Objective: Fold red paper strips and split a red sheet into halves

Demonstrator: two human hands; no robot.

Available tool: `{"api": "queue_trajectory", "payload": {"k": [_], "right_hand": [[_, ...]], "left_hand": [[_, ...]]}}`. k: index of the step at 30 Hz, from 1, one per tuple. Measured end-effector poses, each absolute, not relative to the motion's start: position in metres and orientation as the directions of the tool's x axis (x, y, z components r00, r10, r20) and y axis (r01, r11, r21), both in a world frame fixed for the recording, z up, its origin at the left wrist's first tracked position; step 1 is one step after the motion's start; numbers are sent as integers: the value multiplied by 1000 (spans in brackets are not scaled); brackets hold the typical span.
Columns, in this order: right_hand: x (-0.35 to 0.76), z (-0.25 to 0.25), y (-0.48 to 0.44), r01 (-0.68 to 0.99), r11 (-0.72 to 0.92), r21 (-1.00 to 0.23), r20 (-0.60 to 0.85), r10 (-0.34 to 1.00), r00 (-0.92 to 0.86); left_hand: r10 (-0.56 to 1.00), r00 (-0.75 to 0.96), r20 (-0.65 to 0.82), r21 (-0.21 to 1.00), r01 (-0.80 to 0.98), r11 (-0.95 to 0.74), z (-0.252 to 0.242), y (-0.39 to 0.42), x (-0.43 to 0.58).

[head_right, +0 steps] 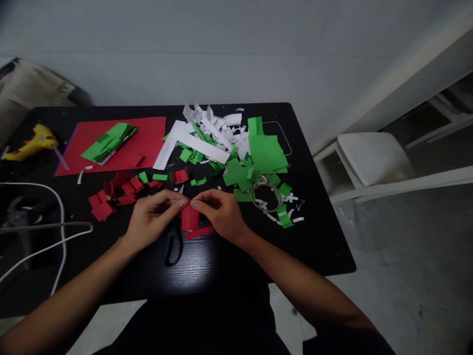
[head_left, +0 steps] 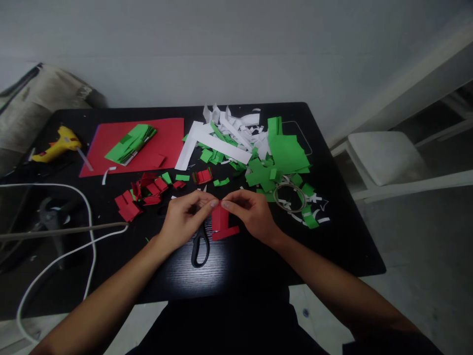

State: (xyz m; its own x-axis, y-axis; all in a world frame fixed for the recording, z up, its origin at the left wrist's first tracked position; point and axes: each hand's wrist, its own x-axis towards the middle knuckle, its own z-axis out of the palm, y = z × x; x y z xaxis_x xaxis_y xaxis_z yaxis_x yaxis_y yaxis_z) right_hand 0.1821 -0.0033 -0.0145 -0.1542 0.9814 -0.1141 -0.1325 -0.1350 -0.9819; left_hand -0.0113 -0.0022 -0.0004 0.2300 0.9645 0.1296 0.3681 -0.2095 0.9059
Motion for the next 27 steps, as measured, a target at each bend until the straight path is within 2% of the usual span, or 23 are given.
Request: {"api": "queue_trajectory", "payload": {"k": [6,14,22,27], "right_hand": [[182,-16,-3,-132,-143,-981,-116,974,-194],[181,-19,-2,-85,-112,-990,-89,966,-243],[181,-18,-3,-83,-58,-995,-43,984,-175],[180,-22,0,-128,-138,-982,-112,975,-194]], "left_hand": [[945,266,190,852,434,-294,-3,-4,-9],[939,289,188,859,415,-300,-6,-4,-9],[955,287,71,924,342,-171,-7,-5,-7],[973,227,35,937,330,-111,-10,-3,-9]]}}
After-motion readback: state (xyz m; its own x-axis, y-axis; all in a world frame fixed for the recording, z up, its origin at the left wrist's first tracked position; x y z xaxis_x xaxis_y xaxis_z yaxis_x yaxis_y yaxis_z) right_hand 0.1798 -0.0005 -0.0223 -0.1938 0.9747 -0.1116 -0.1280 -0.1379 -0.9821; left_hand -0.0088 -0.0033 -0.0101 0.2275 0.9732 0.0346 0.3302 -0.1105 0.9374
